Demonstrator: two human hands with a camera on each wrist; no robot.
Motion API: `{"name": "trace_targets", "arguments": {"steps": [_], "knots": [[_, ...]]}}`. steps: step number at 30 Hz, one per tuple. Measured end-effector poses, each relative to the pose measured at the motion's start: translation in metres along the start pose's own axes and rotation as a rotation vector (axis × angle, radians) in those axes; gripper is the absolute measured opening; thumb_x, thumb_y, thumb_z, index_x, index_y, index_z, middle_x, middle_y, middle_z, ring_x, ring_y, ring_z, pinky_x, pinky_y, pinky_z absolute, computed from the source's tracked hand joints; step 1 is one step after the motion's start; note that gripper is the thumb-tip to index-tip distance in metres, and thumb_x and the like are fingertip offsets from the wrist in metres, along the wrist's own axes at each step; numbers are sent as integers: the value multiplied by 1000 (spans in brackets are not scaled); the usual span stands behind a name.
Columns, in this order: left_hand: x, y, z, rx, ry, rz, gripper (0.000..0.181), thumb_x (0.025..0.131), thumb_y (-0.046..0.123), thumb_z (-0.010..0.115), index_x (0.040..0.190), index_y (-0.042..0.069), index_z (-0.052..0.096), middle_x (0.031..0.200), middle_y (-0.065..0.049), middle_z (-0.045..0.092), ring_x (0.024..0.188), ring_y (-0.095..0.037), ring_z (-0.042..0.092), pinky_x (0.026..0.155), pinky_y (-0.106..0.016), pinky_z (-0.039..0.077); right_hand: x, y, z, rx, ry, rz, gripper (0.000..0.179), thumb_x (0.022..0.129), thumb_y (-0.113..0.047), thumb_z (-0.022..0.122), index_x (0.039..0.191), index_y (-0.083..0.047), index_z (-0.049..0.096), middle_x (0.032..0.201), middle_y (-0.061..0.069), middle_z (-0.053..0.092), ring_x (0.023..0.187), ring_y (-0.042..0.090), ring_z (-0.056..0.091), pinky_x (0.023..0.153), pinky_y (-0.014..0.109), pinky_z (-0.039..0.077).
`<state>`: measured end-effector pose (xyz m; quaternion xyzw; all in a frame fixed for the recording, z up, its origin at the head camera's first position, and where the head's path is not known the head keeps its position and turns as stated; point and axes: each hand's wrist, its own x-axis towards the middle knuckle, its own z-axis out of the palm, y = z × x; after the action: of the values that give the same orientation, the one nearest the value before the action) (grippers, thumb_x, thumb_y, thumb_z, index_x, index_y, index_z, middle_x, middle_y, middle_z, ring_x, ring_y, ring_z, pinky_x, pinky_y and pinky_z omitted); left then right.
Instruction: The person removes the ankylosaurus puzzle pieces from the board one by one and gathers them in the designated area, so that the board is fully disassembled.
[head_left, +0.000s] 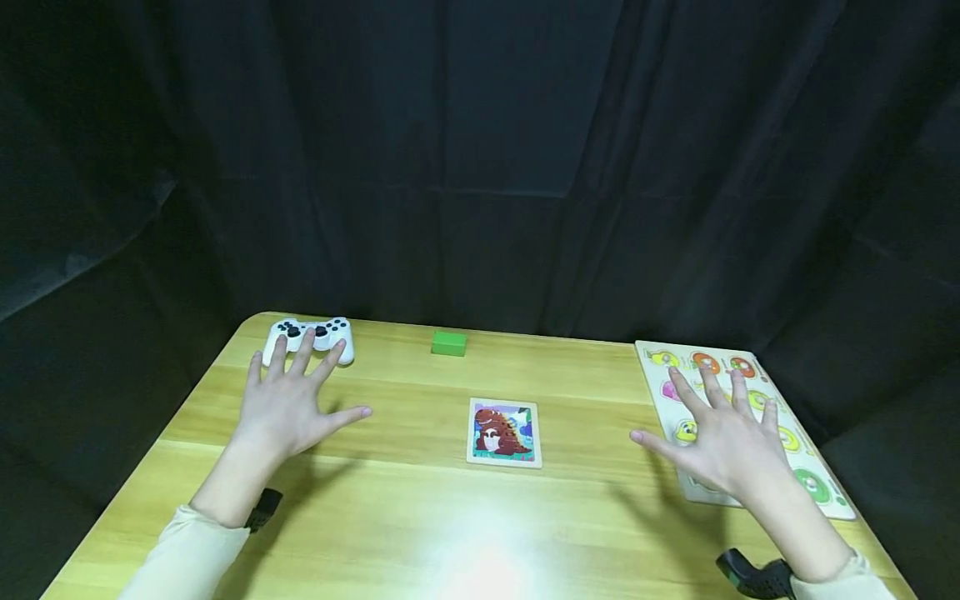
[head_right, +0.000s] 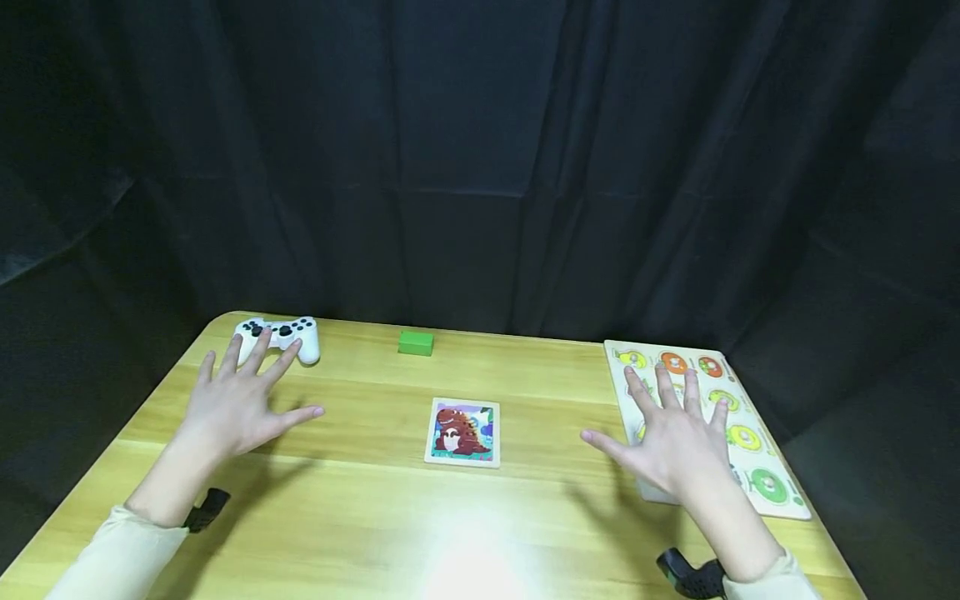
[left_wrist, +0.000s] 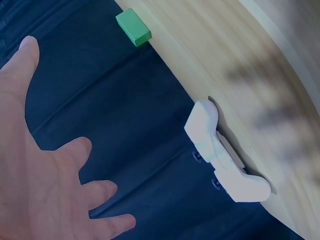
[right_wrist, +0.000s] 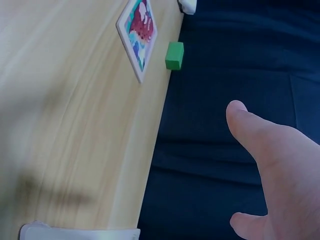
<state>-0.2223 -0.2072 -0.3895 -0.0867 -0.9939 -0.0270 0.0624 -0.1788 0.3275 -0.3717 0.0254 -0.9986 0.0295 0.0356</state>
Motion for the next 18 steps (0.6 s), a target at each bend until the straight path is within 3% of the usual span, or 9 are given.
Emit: {"name": "trace_targets", "arguments": {"steps": [9,18], "knots": [[-5,-2,6,41,43,20,107,85,89,53,166,21,37,172,-26,24,155,-60,20,121,-77,17,-5,0,5,-9,20,-10,112,87,-89,52,166,-12,33,170,34,17,154,64,5,109,90,5],[-1,0,5,65,68,24,110,83,90,55,167,22,36,174,-25,21,156,-59,15,122,-78,11,-7,7,4,-11,25,0,109,88,-87,54,166,-14,35,170,34,18,152,68,8,108,91,5]]}}
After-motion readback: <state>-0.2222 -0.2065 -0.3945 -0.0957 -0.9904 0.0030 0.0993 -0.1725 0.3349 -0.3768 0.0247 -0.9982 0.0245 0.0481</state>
